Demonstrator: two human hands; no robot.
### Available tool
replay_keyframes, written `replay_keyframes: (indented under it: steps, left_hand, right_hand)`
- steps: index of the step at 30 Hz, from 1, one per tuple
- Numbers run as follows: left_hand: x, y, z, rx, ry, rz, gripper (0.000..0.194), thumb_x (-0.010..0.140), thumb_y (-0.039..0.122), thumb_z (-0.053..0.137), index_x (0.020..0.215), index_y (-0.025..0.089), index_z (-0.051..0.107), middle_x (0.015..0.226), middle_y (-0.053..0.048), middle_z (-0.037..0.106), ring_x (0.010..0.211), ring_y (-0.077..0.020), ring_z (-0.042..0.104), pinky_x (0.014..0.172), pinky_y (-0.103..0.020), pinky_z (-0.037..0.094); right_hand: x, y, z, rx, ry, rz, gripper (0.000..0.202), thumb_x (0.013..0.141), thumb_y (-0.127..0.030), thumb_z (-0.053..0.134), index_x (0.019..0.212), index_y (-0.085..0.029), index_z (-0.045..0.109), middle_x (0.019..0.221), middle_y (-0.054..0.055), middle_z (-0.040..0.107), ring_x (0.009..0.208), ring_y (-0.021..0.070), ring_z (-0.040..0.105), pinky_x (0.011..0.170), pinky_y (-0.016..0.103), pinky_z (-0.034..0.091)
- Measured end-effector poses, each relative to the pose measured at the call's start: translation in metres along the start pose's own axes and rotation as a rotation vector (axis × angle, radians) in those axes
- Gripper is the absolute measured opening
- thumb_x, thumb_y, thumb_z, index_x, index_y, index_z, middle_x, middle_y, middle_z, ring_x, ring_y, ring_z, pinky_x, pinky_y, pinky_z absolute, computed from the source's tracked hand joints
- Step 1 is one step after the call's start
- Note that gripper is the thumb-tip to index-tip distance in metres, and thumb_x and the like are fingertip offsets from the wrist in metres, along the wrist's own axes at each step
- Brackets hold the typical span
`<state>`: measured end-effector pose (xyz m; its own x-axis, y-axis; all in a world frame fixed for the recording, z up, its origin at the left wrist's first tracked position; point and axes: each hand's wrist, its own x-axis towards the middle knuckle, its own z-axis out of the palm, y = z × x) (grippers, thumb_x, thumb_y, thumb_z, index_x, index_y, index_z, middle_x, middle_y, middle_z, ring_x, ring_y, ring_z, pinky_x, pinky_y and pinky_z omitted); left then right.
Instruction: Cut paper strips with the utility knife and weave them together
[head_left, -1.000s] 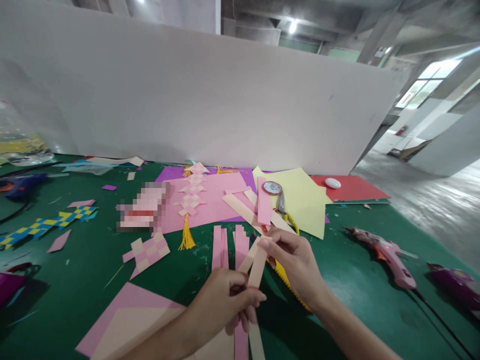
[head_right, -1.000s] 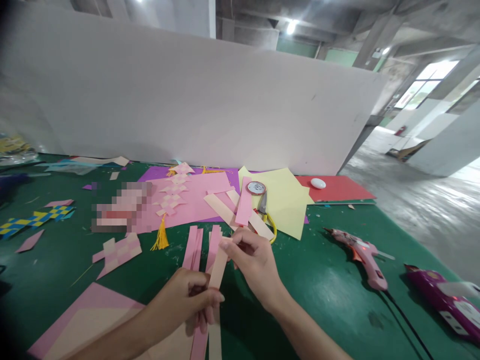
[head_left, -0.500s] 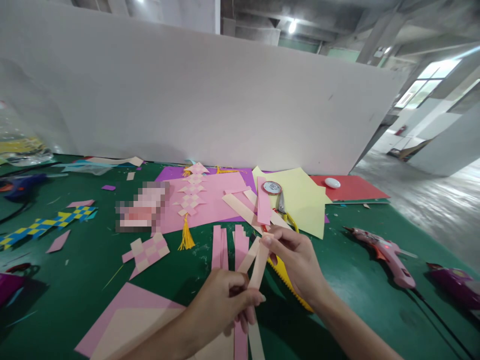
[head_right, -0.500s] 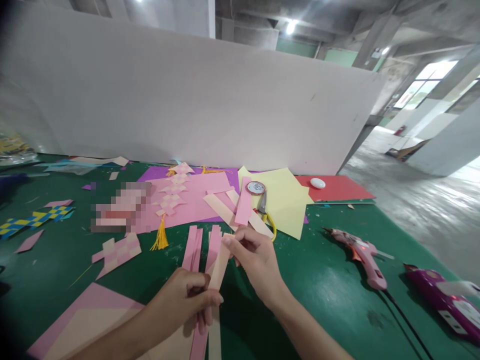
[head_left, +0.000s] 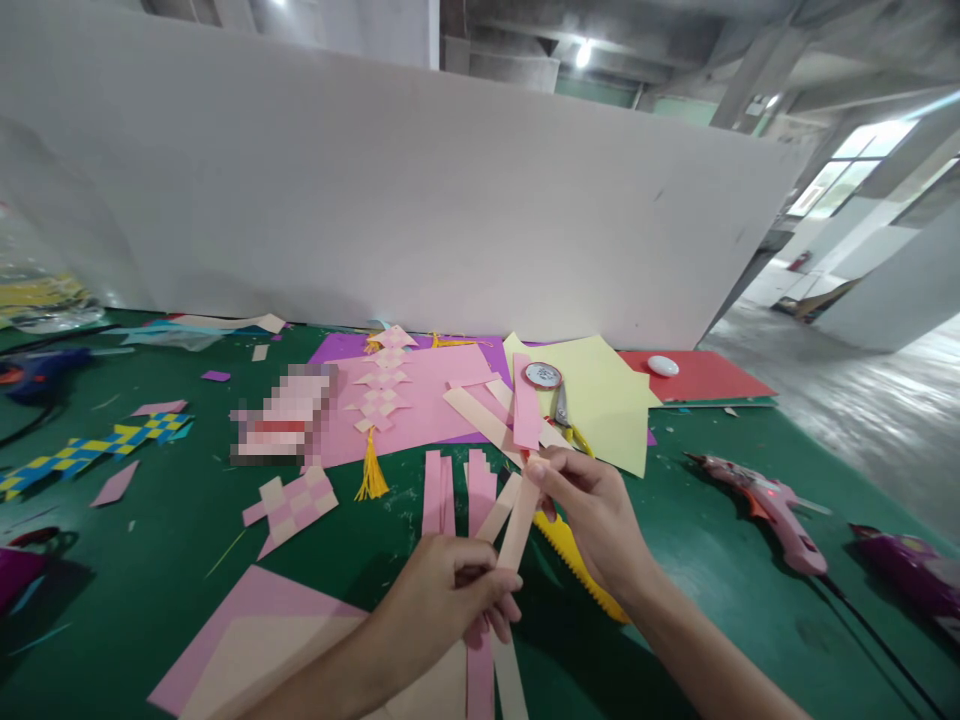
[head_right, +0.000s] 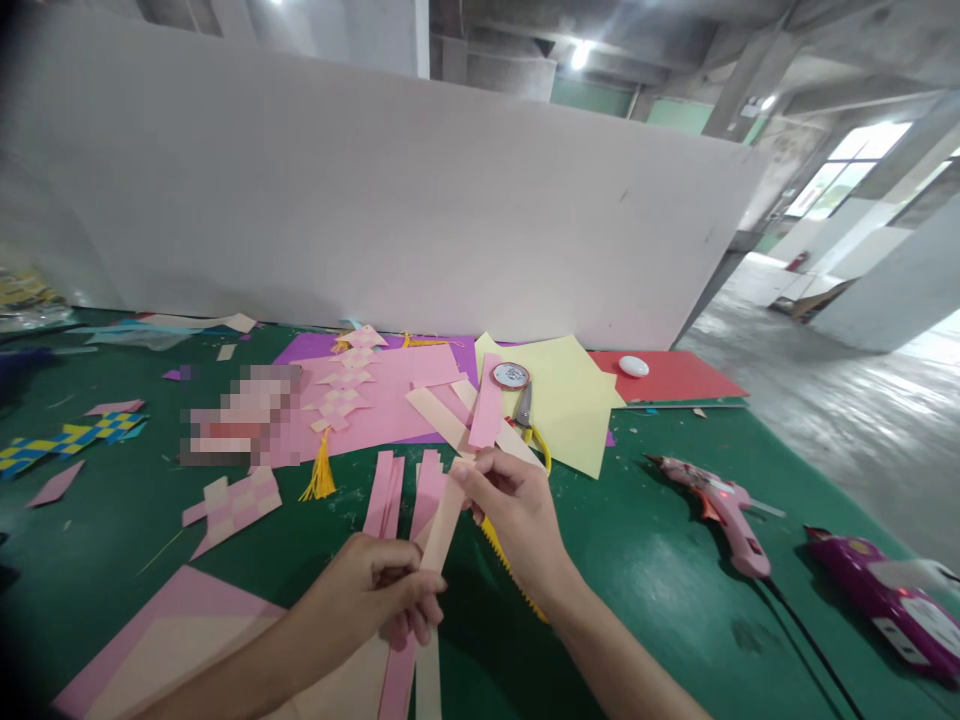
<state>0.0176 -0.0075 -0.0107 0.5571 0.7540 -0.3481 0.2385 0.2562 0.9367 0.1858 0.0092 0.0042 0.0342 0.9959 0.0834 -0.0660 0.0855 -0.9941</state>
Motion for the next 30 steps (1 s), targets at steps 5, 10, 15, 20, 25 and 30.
replay_keyframes:
  steps: [5,10,15,20,25,30]
  left_hand:
    - [0.0,-0.004,-0.003,-0.1,-0.05,0.025,0.029,0.077,0.04,0.063,0.081,0.012,0.068,0.084,-0.009,0.072,0.077,-0.0203,0.069,0.062,-0.024,0.052]
    - [0.0,-0.004,-0.006,-0.156,-0.063,0.116,0.038,0.086,0.046,0.05,0.095,0.012,0.065,0.087,-0.009,0.071,0.079,-0.0204,0.069,0.071,-0.029,0.054]
    - [-0.001,0.002,-0.005,-0.127,0.032,0.104,0.039,0.087,0.044,0.048,0.065,0.013,0.058,0.073,-0.006,0.071,0.066,-0.0177,0.069,0.056,-0.023,0.053]
    - [-0.001,0.005,-0.003,-0.11,0.059,0.141,0.038,0.085,0.041,0.049,0.057,0.015,0.051,0.066,-0.004,0.069,0.064,-0.0167,0.069,0.059,-0.023,0.053]
    - [-0.001,0.001,-0.003,-0.089,0.053,0.185,0.033,0.087,0.034,0.049,0.062,0.014,0.057,0.068,-0.004,0.07,0.064,-0.0165,0.069,0.062,-0.024,0.054]
    - [-0.001,-0.003,-0.004,-0.049,0.045,0.174,0.027,0.088,0.028,0.047,0.074,0.012,0.065,0.072,-0.006,0.072,0.066,-0.0172,0.069,0.064,-0.025,0.054]
  right_hand:
    - [-0.002,0.0,0.0,-0.059,-0.056,0.019,0.031,0.081,-0.036,0.063,0.058,-0.017,0.052,0.054,-0.004,0.047,0.052,0.0087,0.042,0.049,0.022,0.033]
    - [-0.01,0.0,0.009,-0.01,-0.3,0.145,0.027,0.081,-0.037,0.061,0.063,-0.018,0.053,0.054,-0.005,0.045,0.043,0.0074,0.042,0.041,0.021,0.031]
    - [-0.013,-0.002,0.015,-0.012,-0.305,0.12,0.018,0.079,-0.033,0.064,0.072,-0.017,0.062,0.059,-0.003,0.049,0.048,0.0081,0.047,0.044,0.021,0.037]
    - [-0.012,-0.001,0.014,-0.052,-0.28,0.073,0.018,0.079,-0.031,0.064,0.069,-0.017,0.065,0.064,-0.001,0.052,0.051,0.0085,0.048,0.047,0.021,0.038]
    - [-0.014,0.002,0.014,-0.069,-0.268,0.056,0.017,0.079,-0.03,0.063,0.069,-0.016,0.066,0.061,-0.002,0.051,0.05,0.0086,0.048,0.045,0.021,0.038]
    - [-0.016,0.002,0.015,-0.1,-0.259,0.046,0.016,0.08,-0.028,0.062,0.069,-0.016,0.066,0.06,-0.002,0.052,0.049,0.0084,0.049,0.045,0.021,0.038]
